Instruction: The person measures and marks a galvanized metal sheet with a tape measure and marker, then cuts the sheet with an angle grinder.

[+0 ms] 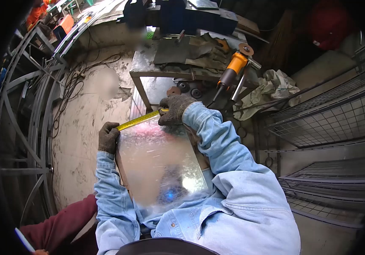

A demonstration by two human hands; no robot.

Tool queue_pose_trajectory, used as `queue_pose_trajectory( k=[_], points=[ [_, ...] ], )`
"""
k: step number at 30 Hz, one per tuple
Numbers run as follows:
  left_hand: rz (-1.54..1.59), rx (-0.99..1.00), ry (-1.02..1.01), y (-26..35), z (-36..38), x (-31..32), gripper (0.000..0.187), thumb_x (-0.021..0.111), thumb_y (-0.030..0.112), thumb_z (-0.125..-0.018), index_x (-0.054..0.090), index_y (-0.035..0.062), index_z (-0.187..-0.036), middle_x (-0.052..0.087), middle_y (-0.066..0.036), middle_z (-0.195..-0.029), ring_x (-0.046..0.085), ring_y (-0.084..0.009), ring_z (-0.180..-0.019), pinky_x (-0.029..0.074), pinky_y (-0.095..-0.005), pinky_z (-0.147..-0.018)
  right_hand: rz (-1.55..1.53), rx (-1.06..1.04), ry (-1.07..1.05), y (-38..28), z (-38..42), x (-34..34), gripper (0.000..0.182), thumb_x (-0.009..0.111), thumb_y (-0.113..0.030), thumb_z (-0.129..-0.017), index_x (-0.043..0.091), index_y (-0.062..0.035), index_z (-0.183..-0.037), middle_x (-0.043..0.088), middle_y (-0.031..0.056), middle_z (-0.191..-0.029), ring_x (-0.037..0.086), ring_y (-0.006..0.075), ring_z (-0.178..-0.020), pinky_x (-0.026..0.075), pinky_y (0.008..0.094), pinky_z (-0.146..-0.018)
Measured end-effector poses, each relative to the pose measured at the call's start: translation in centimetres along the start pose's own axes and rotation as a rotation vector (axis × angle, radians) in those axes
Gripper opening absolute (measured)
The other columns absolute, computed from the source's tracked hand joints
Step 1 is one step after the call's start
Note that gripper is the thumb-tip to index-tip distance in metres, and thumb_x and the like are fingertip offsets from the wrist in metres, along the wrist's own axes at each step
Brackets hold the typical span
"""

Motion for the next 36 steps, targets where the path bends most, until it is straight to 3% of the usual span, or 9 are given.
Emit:
queue_pose_trajectory(
  k=[6,8,13,21,25,30,32,34,36],
  points=[
    [0.091,0.058,-0.066,3.2,0.1,0.9,0.021,0.061,0.005,-0.081,0.066,-0.0003,-0.1,0.065,-0.002,-0.085,0.056,-0.0083,-0.071,0.047,-0.0241,-0.066,0.04,-0.061,0.074,-1.8,2.8,-2.4,0.062,0.074,-0.052,-0.072,0.065,-0.0137,-0.12,0.061,0.0214,-0.118,0.06,0.0385,-0.11,0.047,0.0441,-0.096],
    [0.194,0.062,-0.061,3.2,-0.1,1.6,0.019,0.059,0.005,-0.082,0.066,-0.0023,-0.099,0.063,-0.003,-0.076,0.054,-0.0082,-0.063,0.045,-0.0239,-0.057,0.073,-0.046,0.11,-2.2,4.3,-3.5,0.068,0.075,-0.057,-0.072,0.063,-0.014,-0.123,0.059,0.0206,-0.12,0.059,0.0387,-0.111,0.047,0.0438,-0.097],
    [0.162,0.098,-0.047,3.1,-1.1,3.0,0.02,0.06,0.006,-0.082,0.066,-0.0027,-0.1,0.066,-0.005,-0.086,0.058,-0.0105,-0.075,0.048,-0.0253,-0.069,0.065,0.046,0.101,-1.3,5.1,-3.8,0.07,0.073,-0.062,-0.073,0.063,-0.0148,-0.124,0.059,0.0186,-0.119,0.059,0.0372,-0.112,0.046,0.0431,-0.097],
    [0.232,0.037,-0.026,1.6,-2.8,3.8,0.019,0.061,0.005,-0.078,0.065,0.0014,-0.096,0.062,-0.001,-0.08,0.053,-0.0091,-0.069,0.047,-0.0238,-0.066,0.058,0.037,0.091,0.9,5.0,-3.7,0.06,0.066,-0.055,-0.079,0.063,-0.0143,-0.123,0.06,0.0168,-0.118,0.058,0.035,-0.113,0.046,0.0445,-0.099],
    [0.281,0.153,-0.033,4.8,-3.5,5.7,0.018,0.061,0.005,-0.079,0.063,0.0002,-0.096,0.061,-0.001,-0.082,0.052,-0.0084,-0.068,0.047,-0.0234,-0.065,0.034,0.051,0.089,2.0,5.5,-4.7,0.059,0.064,-0.052,-0.081,0.062,-0.015,-0.127,0.059,0.017,-0.12,0.059,0.0354,-0.113,0.046,0.0439,-0.1],
    [0.271,0.191,-0.018,4.8,-3.5,8.9,0.017,0.063,0.002,-0.08,0.063,0.0002,-0.097,0.064,-0.003,-0.087,0.057,-0.0106,-0.079,0.047,-0.0247,-0.074,0.035,0.059,0.089,4.4,6.2,-5.0,0.055,0.063,-0.049,-0.084,0.064,-0.0141,-0.127,0.06,0.0177,-0.116,0.062,0.0361,-0.106,0.049,0.0411,-0.095],
    [0.266,0.16,-0.024,3.8,-3.8,9.3,0.018,0.063,0.002,-0.079,0.064,0.0002,-0.097,0.064,-0.004,-0.088,0.057,-0.0107,-0.079,0.047,-0.0246,-0.075,0.048,0.073,0.066,3.3,6.3,-5.4,0.054,0.063,-0.047,-0.085,0.064,-0.0135,-0.127,0.06,0.0175,-0.117,0.062,0.0363,-0.105,0.049,0.0414,-0.094],
    [0.264,0.137,-0.034,4.0,-3.7,9.4,0.018,0.063,0.003,-0.079,0.064,0.0001,-0.097,0.064,-0.004,-0.088,0.057,-0.0109,-0.079,0.047,-0.0247,-0.075,0.321,0.085,0.132,2.5,6.8,-6.2,0.05,0.062,-0.043,-0.086,0.066,-0.0106,-0.124,0.062,0.0166,-0.116,0.063,0.0359,-0.104,0.05,0.0415,-0.093],
    [0.313,0.077,-0.051,4.2,-3.9,9.7,0.018,0.063,0.003,-0.079,0.063,-0.0001,-0.097,0.064,-0.004,-0.087,0.057,-0.0107,-0.078,0.048,-0.0253,-0.074,0.177,0.049,0.14,4.0,5.6,-5.4,0.05,0.063,-0.042,-0.085,0.066,-0.0088,-0.122,0.064,0.0159,-0.114,0.063,0.0354,-0.104,0.05,0.0415,-0.094]
  ],
)
Point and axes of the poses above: each hand's wrist, its own z-axis away from the middle knuckle, its own x-axis out of the palm, y = z × x, the point moved 7 cm from there along -z, towards the middle knuckle
